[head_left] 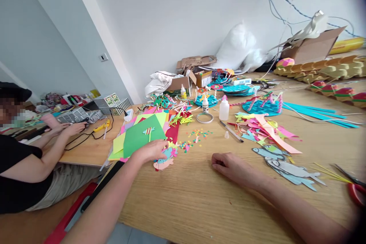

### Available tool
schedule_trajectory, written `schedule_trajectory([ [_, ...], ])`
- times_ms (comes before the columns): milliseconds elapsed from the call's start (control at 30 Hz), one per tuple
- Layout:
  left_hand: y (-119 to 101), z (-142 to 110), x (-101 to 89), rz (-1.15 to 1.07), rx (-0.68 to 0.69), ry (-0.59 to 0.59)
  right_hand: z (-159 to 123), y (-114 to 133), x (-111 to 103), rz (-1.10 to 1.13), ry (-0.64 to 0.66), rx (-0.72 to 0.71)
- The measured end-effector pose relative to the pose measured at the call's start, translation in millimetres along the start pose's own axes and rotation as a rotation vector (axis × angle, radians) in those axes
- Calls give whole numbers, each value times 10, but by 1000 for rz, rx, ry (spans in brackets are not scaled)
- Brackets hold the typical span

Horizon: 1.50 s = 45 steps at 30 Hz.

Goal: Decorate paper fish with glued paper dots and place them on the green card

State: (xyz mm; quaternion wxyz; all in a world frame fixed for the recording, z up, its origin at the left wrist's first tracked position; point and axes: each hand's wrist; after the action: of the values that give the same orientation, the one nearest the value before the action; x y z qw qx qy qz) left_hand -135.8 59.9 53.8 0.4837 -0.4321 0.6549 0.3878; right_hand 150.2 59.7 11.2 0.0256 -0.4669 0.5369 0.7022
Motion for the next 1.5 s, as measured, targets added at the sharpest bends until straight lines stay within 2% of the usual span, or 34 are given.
schedule_trajectory([
  [200, 13, -85, 193, -1, -91, -7, -4, 40, 7, -13, 9, 16],
  [600, -58, -107, 229, -87, -160, -57, -1, 42, 10, -22, 4, 41],
  [700, -44, -122, 214, -190, -154, -95, 13, 5, 26, -25, 0, 30],
  [800, -46, -117, 162, -404, -71, -134, 25, -18, 31, 13, -4, 21],
  [867, -110, -86, 113, -566, -4, -117, 28, -19, 31, 81, -41, 26],
  [967, -332, 13, 35, -707, 107, -46, 32, -2, 28, 239, -187, 38],
  [1033, -525, 115, -8, -710, 155, -8, 38, 16, 27, 345, -246, 13],
  [1200, -891, 431, -53, -559, 255, 12, 68, 19, 15, 444, -214, 23],
  [1333, -993, 626, -4, -543, 290, 77, 95, -41, -13, 427, -226, 138],
  [1500, -996, 701, 103, -626, 277, 133, 120, -127, -36, 242, -248, 252],
])
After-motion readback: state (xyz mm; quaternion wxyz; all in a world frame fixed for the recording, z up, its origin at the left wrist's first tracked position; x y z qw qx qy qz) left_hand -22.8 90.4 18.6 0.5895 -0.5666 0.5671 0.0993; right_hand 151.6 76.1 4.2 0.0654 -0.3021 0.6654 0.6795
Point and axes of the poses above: each hand's wrist, its own z-axis towards the middle knuckle, its own x-axis out of the palm, y = z × x, and after that the axes turned 13 degrees about z, right-handed
